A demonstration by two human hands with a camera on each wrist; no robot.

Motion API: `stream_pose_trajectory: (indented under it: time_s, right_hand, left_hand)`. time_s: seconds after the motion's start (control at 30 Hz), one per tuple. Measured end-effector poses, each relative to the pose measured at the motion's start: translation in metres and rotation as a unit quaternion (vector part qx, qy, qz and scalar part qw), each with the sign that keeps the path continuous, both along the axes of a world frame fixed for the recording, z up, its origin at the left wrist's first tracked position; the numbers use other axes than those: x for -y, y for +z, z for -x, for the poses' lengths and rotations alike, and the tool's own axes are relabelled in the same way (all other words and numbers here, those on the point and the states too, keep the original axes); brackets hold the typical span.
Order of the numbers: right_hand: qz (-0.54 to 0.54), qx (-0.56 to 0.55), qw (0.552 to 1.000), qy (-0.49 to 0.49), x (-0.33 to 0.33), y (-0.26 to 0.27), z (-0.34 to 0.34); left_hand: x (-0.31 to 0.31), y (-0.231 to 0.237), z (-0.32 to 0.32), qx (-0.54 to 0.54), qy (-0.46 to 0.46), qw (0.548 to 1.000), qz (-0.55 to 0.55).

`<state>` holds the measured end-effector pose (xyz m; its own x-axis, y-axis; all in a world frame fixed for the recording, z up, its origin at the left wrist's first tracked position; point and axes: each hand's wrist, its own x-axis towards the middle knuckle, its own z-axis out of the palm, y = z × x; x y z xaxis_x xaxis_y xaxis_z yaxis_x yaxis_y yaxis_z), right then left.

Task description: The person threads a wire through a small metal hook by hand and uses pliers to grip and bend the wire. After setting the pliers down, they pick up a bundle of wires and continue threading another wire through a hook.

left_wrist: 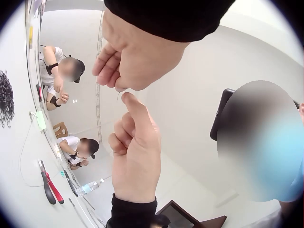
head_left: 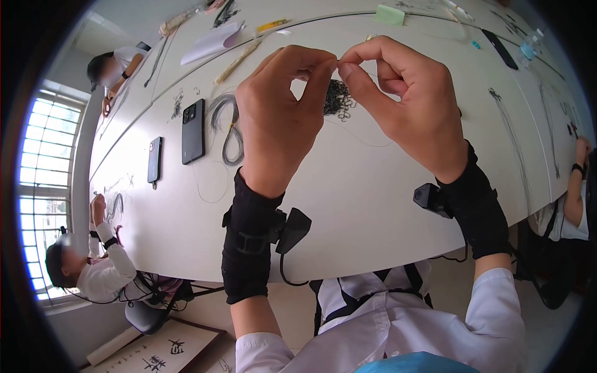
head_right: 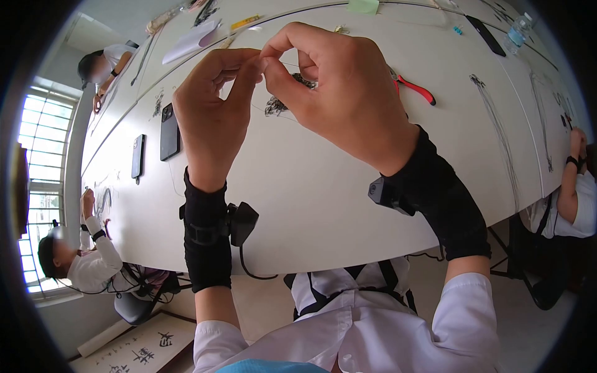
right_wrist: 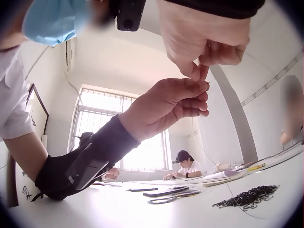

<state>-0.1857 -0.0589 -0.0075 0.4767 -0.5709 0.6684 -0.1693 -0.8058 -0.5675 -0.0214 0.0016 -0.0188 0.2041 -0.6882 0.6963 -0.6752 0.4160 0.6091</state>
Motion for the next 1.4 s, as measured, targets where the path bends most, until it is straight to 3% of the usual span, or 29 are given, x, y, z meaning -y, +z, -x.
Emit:
stream_pose_trajectory:
  time_s: [0.23,0.5,0.73,1.03,1.17,1.3,1.4]
  right_hand:
    - [-0.125,0.002,0.992,0.031,0.017,0.001,0.006]
    - [-0.181,0.047,0.979,0.077,0.032,-0.012,0.005]
    - [-0.278,0.006,0.957,0.081,0.027,0.001,0.011]
    - [-0.284,0.035,0.952,0.106,0.021,-0.008,0.002]
    - [-0.162,0.005,0.986,0.036,0.004,-0.01,-0.004]
    - [0.107,-0.025,0.993,-0.04,-0.006,-0.011,-0.006]
    - [0.145,-0.023,0.988,-0.051,-0.004,-0.002,-0.002]
  left_hand:
    - [-0.001,0.002,0.007,0.014,-0.021,1.0,-0.008]
    - [0.001,-0.003,0.007,-0.005,-0.048,0.999,0.01]
    - [-0.003,0.0,0.008,-0.048,-0.052,0.997,-0.02]
    - [-0.006,0.005,0.007,-0.113,-0.067,0.99,-0.041]
    - [-0.002,0.0,0.005,-0.125,-0.033,0.991,-0.019]
    - [0.002,-0.006,0.0,-0.081,-0.011,0.997,0.01]
    - [0.003,-0.006,0.001,-0.03,-0.009,0.999,0.011]
